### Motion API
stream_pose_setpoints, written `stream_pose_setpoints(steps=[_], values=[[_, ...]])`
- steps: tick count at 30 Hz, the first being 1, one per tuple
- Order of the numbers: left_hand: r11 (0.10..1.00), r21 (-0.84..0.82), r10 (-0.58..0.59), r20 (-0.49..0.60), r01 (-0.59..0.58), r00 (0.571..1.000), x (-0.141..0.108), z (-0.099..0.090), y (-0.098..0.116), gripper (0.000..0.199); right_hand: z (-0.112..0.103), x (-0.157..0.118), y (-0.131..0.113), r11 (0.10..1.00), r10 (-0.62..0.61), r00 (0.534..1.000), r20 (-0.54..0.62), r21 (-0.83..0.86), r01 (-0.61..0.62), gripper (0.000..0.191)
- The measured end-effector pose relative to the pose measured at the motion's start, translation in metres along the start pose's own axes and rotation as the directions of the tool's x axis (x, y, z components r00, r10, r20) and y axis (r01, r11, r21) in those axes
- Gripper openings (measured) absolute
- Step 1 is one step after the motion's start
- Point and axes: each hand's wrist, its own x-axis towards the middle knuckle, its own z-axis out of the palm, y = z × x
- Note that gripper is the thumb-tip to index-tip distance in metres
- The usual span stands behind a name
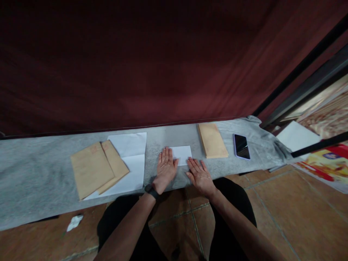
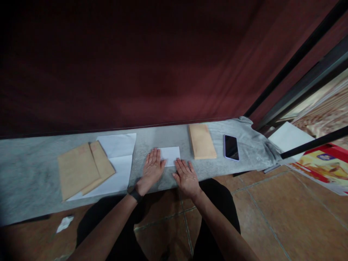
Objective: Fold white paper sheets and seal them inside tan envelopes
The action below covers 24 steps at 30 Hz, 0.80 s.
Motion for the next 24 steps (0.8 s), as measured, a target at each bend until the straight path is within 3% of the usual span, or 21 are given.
stream_pose_setpoints(steps=[7,13,20,24], values=[[0.999,0.007,-0.054,-0.035,0.054,0.998,-0.004,0.002,0.000,0.070,-0.004,0.006,0.001,1.000,0.012,1.000,-0.002,0.007,-0.012,0.055],[0.998,0.022,-0.056,-0.018,0.057,0.998,-0.004,0.000,0.003,0.070,-0.011,0.045,-0.001,0.998,-0.046,0.993,0.109,0.052,0.040,0.051],[0.997,0.040,-0.068,-0.018,0.068,0.998,-0.004,-0.001,0.005,0.072,0.009,0.069,0.010,0.994,-0.110,0.980,0.168,0.046,0.104,0.052],[0.999,0.021,0.033,-0.027,-0.033,0.999,-0.004,-0.006,0.006,0.063,0.015,0.067,0.014,0.995,-0.103,0.985,0.136,0.027,0.100,0.051]])
